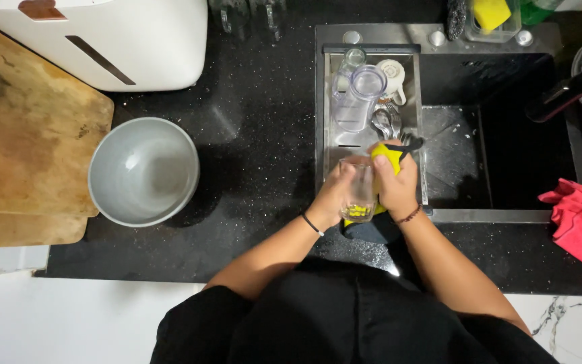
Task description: Washing and drying various kitchen items including glasses, bowls, and spoons in a sink.
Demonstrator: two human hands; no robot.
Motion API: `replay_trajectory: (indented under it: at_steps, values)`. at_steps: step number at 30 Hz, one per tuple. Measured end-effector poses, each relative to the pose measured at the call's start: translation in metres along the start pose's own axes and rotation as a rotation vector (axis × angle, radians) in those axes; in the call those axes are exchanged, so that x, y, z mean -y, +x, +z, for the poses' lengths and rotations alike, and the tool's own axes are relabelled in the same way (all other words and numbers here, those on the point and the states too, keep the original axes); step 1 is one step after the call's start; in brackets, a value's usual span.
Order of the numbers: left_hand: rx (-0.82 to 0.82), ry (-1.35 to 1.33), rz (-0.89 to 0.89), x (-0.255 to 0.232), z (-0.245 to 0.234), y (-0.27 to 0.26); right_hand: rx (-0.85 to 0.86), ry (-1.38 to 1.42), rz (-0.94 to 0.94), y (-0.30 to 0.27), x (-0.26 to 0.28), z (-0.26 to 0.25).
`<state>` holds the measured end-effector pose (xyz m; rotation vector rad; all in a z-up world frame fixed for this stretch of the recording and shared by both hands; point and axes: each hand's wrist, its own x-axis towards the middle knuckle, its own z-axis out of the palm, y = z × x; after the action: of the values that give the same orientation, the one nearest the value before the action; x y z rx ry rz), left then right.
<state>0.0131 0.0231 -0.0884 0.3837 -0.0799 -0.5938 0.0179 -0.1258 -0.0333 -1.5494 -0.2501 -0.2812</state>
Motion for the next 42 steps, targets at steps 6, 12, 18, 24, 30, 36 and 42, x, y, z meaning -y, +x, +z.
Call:
replay_trajectory:
  at_steps: [6, 12, 18, 24, 30, 36, 42]
  values:
    - [-0.094, 0.707, 0.491, 0.004, 0.021, -0.002, -0.016, -0.247, 0.048, -0.004, 0.025, 0.014]
    - [-0.044, 0.328, 0.317, -0.008, 0.024, -0.006, -0.026, 0.388, 0.319, 0.006, 0.018, 0.024]
    - [-0.125, 0.168, 0.362, -0.012, 0.029, -0.011, 0.039, 0.113, 0.042, -0.017, 0.031, 0.045]
    - [-0.239, -0.134, 0.179, -0.026, 0.034, -0.017, 0.179, -0.515, -0.576, -0.038, 0.028, 0.050]
    - [-0.330, -0.039, 0.111, -0.024, 0.036, -0.025, 0.274, -0.723, -0.884, -0.047, -0.008, 0.027]
    - [-0.303, -0.076, -0.011, -0.029, 0.058, -0.034, 0.287, -0.672, -0.901, -0.049, 0.008, 0.011]
    - [-0.148, -0.028, 0.214, -0.064, 0.045, -0.057, 0.181, -0.841, -0.140, -0.077, 0.019, -0.002]
